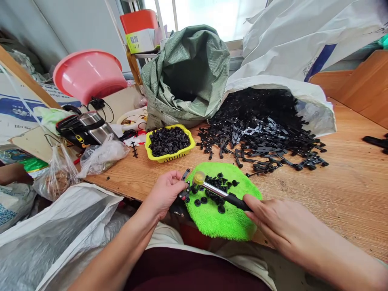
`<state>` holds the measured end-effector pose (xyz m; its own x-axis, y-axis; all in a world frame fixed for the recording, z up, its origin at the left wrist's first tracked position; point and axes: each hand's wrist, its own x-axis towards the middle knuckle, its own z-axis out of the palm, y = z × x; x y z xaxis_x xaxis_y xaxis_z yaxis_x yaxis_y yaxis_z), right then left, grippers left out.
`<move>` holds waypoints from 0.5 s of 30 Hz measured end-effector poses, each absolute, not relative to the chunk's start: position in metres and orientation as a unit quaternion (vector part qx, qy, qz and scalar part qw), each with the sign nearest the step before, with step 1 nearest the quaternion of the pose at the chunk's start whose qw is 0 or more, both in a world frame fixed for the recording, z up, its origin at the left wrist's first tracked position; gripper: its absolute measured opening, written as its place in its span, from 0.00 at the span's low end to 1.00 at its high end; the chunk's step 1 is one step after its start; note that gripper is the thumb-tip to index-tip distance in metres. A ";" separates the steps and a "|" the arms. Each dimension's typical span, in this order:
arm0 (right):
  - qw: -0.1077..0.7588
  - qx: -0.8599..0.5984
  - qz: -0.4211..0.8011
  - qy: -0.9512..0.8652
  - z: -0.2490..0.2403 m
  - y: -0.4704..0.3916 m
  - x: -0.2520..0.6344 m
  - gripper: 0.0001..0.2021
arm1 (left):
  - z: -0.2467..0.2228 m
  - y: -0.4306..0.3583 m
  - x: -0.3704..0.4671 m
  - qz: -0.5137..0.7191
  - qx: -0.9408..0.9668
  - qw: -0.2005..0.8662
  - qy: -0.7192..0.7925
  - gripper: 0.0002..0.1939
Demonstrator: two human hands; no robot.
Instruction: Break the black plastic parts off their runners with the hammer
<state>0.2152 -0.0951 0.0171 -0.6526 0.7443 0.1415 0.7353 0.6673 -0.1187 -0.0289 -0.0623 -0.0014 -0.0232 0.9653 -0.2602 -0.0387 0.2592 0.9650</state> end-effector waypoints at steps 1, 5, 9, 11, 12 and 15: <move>0.078 -0.406 0.023 -0.910 0.016 -0.095 0.215 0.10 | -0.001 -0.062 -0.029 0.449 0.416 0.561 0.558 0.09; 0.118 -0.415 0.040 -0.901 0.016 -0.095 0.214 0.11 | 0.000 -0.060 -0.028 0.447 0.424 0.559 0.555 0.10; 0.053 -0.426 0.046 -0.902 0.017 -0.094 0.212 0.11 | 0.001 -0.058 -0.028 0.443 0.419 0.566 0.555 0.10; 0.084 -0.425 0.044 -0.900 0.021 -0.093 0.212 0.13 | 0.002 -0.058 -0.028 0.440 0.408 0.573 0.559 0.10; 0.115 -0.426 0.051 -0.896 0.024 -0.093 0.212 0.14 | 0.002 -0.058 -0.028 0.438 0.402 0.578 0.559 0.10; 0.185 -0.428 0.087 -0.880 0.033 -0.093 0.213 0.19 | 0.002 -0.059 -0.027 0.436 0.388 0.592 0.556 0.10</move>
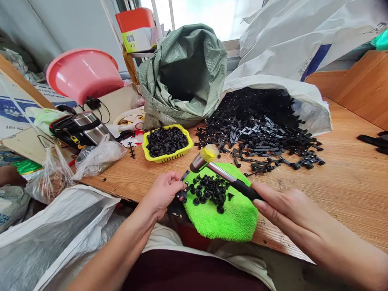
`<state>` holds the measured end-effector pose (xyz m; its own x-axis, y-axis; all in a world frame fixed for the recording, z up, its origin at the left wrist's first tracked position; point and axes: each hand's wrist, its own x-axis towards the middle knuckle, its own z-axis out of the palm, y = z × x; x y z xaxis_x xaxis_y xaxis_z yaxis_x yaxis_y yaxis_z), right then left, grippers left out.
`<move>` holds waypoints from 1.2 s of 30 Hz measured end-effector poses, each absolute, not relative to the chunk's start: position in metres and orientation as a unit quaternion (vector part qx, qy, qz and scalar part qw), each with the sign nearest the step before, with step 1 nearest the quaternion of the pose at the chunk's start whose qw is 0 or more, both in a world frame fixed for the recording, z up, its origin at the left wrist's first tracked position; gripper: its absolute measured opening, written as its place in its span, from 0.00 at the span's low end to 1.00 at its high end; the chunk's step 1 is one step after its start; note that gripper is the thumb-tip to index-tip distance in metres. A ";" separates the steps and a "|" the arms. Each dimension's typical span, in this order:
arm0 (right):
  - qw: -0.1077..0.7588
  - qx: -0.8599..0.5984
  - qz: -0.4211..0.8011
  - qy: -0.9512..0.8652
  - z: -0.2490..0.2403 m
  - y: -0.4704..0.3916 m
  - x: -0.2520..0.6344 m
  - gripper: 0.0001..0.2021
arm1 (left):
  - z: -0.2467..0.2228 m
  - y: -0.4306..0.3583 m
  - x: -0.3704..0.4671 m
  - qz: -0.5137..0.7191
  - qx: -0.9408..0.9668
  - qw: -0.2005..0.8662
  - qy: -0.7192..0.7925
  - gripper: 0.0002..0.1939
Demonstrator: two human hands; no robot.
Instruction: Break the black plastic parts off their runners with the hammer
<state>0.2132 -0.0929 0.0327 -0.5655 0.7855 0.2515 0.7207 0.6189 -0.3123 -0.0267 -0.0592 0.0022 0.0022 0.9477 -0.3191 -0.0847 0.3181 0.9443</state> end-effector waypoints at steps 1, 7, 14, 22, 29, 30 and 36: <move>0.190 -0.428 0.095 -0.879 0.034 -0.093 0.214 0.20 | 0.002 -0.060 -0.026 0.436 0.383 0.595 0.556 0.10; 0.206 -0.430 0.109 -0.872 0.024 -0.093 0.221 0.22 | 0.000 -0.063 -0.027 0.443 0.331 0.618 0.559 0.08; 0.212 -0.437 0.119 -0.866 0.015 -0.095 0.226 0.20 | -0.001 -0.064 -0.029 0.450 0.320 0.628 0.548 0.09; 0.210 -0.434 0.132 -0.866 0.007 -0.097 0.227 0.22 | -0.003 -0.063 -0.025 0.449 0.330 0.622 0.550 0.09; 0.214 -0.427 0.093 -0.874 0.014 -0.099 0.223 0.21 | -0.004 -0.063 -0.025 0.446 0.348 0.611 0.554 0.10; 0.216 -0.423 0.088 -0.876 0.015 -0.098 0.222 0.19 | -0.004 -0.063 -0.025 0.446 0.355 0.606 0.555 0.10; 0.131 -0.423 0.058 -0.895 0.016 -0.093 0.215 0.16 | -0.006 -0.062 -0.027 0.441 0.391 0.581 0.561 0.09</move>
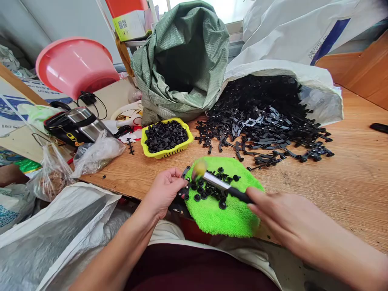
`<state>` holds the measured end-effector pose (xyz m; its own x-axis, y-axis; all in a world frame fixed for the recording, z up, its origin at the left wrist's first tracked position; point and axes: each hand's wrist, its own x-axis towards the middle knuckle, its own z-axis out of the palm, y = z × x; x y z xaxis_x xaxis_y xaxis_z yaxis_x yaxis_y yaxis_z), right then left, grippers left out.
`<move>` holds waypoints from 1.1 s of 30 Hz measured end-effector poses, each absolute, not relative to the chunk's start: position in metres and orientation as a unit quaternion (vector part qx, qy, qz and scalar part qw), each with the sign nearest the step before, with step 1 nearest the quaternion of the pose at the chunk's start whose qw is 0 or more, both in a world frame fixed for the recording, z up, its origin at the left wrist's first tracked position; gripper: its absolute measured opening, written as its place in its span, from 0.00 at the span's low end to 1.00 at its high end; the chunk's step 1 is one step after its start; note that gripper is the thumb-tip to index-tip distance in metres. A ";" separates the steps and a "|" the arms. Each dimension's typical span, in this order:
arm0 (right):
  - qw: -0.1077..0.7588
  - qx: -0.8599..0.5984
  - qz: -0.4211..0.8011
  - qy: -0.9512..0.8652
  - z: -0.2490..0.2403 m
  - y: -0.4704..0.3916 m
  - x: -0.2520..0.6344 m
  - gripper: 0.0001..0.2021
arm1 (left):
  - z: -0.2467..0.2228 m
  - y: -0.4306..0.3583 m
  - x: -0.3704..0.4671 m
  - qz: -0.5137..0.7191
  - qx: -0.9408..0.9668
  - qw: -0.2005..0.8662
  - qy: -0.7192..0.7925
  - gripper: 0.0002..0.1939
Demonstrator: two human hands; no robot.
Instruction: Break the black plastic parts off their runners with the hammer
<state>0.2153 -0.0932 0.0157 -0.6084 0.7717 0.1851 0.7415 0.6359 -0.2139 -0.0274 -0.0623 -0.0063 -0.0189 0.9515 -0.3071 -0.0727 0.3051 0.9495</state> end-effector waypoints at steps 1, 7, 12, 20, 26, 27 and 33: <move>0.104 -0.421 0.055 -0.899 0.016 -0.093 0.215 0.16 | -0.006 -0.062 -0.027 0.439 0.394 0.579 0.563 0.09; 0.137 -0.417 0.045 -0.897 0.021 -0.094 0.214 0.14 | -0.007 -0.062 -0.027 0.436 0.398 0.576 0.565 0.10; 0.082 -0.408 0.012 -0.909 0.013 -0.093 0.213 0.13 | -0.010 -0.061 -0.027 0.440 0.391 0.582 0.561 0.10; 0.067 -0.434 0.019 -0.898 0.004 -0.100 0.211 0.11 | -0.013 -0.066 -0.027 0.451 0.371 0.593 0.555 0.11; 0.219 -0.454 0.103 -0.857 0.007 -0.107 0.225 0.19 | -0.016 -0.077 -0.041 0.464 0.327 0.631 0.528 0.13; 0.228 -0.455 0.117 -0.853 0.007 -0.108 0.228 0.19 | -0.015 -0.078 -0.043 0.467 0.317 0.640 0.521 0.14; 0.258 -0.461 0.104 -0.843 -0.003 -0.113 0.239 0.23 | -0.010 -0.078 -0.035 0.479 0.289 0.658 0.504 0.13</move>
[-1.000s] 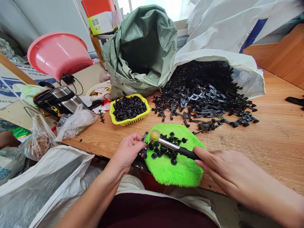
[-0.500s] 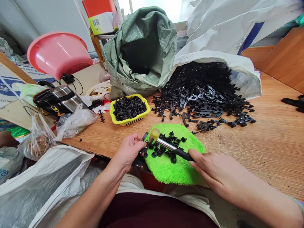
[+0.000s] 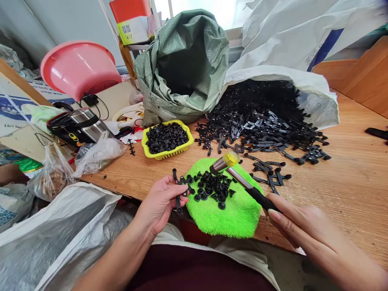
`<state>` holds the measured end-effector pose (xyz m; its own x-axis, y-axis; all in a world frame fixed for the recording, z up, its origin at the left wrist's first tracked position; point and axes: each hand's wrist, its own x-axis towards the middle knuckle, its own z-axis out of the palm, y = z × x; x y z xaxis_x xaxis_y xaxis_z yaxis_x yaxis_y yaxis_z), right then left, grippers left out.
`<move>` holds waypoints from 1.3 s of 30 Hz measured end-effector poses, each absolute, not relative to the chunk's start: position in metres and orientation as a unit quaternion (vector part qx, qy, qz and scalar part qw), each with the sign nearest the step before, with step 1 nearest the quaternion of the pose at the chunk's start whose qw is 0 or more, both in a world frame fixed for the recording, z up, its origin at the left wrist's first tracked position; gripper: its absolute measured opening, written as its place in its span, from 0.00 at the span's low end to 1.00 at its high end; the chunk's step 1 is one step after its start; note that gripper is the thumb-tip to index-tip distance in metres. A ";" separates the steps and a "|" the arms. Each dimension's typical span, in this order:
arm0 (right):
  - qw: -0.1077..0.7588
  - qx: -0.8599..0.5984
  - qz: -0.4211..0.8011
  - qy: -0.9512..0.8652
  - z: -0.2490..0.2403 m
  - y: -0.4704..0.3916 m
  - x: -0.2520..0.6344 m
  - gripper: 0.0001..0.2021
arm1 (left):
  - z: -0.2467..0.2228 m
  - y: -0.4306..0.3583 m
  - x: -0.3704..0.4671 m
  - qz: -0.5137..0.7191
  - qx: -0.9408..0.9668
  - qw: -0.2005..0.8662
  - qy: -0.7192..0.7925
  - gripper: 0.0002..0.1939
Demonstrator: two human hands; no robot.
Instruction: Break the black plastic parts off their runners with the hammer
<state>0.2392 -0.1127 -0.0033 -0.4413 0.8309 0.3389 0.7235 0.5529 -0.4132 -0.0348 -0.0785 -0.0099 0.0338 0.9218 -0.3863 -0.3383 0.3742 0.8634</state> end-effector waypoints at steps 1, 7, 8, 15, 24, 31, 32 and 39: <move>0.262 -0.457 0.102 -0.844 -0.005 -0.113 0.240 0.24 | -0.010 -0.079 -0.032 0.482 0.289 0.658 0.502 0.13; 0.257 -0.438 0.137 -0.850 -0.001 -0.114 0.238 0.25 | -0.012 -0.082 -0.022 0.490 0.285 0.651 0.505 0.13; 0.253 -0.443 0.145 -0.848 0.000 -0.115 0.237 0.24 | -0.013 -0.082 -0.021 0.490 0.285 0.650 0.506 0.13; 0.220 -0.479 0.158 -0.835 0.001 -0.117 0.235 0.17 | -0.014 -0.084 -0.021 0.481 0.289 0.647 0.516 0.13; 0.234 -0.462 0.135 -0.845 0.001 -0.122 0.229 0.17 | -0.016 -0.086 -0.020 0.492 0.311 0.625 0.520 0.14; 0.164 -0.450 0.089 -0.873 0.003 -0.122 0.225 0.15 | -0.014 -0.087 -0.018 0.504 0.326 0.601 0.527 0.15; 0.150 -0.445 0.088 -0.878 0.004 -0.122 0.225 0.14 | -0.013 -0.088 -0.018 0.503 0.327 0.600 0.529 0.15; 0.165 -0.428 0.042 -0.887 0.008 -0.125 0.222 0.11 | -0.011 -0.088 -0.019 0.493 0.319 0.605 0.538 0.15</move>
<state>0.2218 -0.1251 0.0082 -0.5787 0.7738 0.2577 0.7463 0.6298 -0.2153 -0.0188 -0.0884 -0.0108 -0.0660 0.9395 -0.3362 -0.2533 0.3101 0.9163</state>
